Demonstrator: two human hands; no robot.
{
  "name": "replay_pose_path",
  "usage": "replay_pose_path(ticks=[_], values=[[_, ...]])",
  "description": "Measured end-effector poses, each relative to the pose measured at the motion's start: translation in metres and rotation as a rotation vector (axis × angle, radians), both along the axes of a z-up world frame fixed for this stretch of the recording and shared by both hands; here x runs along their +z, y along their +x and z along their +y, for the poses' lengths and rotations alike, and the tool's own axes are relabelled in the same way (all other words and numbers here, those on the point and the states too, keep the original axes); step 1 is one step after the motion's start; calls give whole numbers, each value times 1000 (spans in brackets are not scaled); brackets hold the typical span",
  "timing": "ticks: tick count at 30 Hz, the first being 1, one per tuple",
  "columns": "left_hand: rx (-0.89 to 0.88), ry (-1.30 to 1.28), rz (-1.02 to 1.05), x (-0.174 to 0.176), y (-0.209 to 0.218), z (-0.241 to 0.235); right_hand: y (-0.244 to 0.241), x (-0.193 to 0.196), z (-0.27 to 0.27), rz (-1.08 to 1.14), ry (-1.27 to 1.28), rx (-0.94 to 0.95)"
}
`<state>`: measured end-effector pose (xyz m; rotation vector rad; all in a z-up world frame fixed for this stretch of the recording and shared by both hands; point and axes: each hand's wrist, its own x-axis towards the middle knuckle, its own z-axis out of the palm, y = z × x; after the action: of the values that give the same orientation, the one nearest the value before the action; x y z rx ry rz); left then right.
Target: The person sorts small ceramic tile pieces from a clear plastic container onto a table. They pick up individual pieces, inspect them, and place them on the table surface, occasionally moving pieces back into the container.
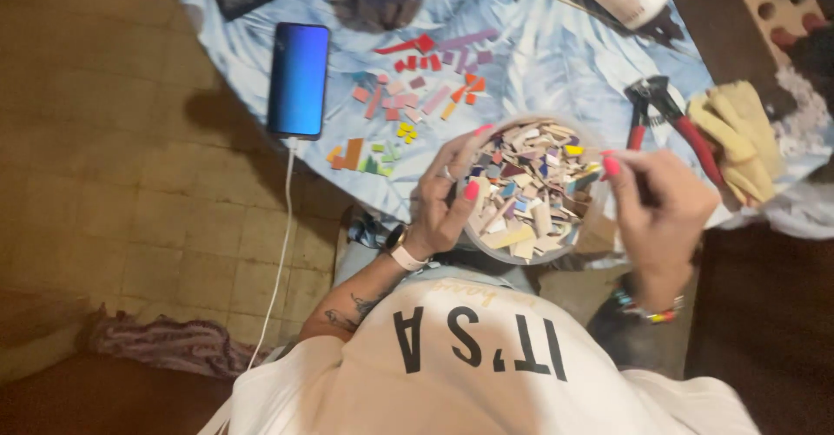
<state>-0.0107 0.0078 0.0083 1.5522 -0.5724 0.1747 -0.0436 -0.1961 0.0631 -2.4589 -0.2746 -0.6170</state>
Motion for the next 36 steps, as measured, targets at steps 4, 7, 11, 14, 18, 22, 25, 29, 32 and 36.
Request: replay_pose_path(ticks=[4, 7, 11, 14, 18, 22, 25, 29, 32, 36], values=[[-13, 1, -27, -9, 1, -6, -15, -2, 11, 1, 51, -32], [7, -4, -65, -20, 1, -9, -18, 0, 11, 7, 46, 0], [-1, -101, -68, -27, 7, -12, -6, -4, 16, 28, 105, -26], [3, -113, -60, -30, 5, -13, 1, -4, 22, 3, 75, -5], [5, -118, -61, -33, 7, -14, 10, 4, 23, 32, -56, 6], [5, -132, -33, -33, 5, -14, 16, 17, 21, 77, -97, -4], [14, -116, -62, -33, 5, -13, 20, 17, 26, 111, -180, 6], [6, -115, -42, -25, 5, -11, 27, 12, 44, 158, -309, 70], [1, -105, -39, -23, 5, -10, 35, 5, 54, 182, -399, 91], [19, -70, -57, -21, 6, -7, 40, -3, 59, 220, -475, 87]])
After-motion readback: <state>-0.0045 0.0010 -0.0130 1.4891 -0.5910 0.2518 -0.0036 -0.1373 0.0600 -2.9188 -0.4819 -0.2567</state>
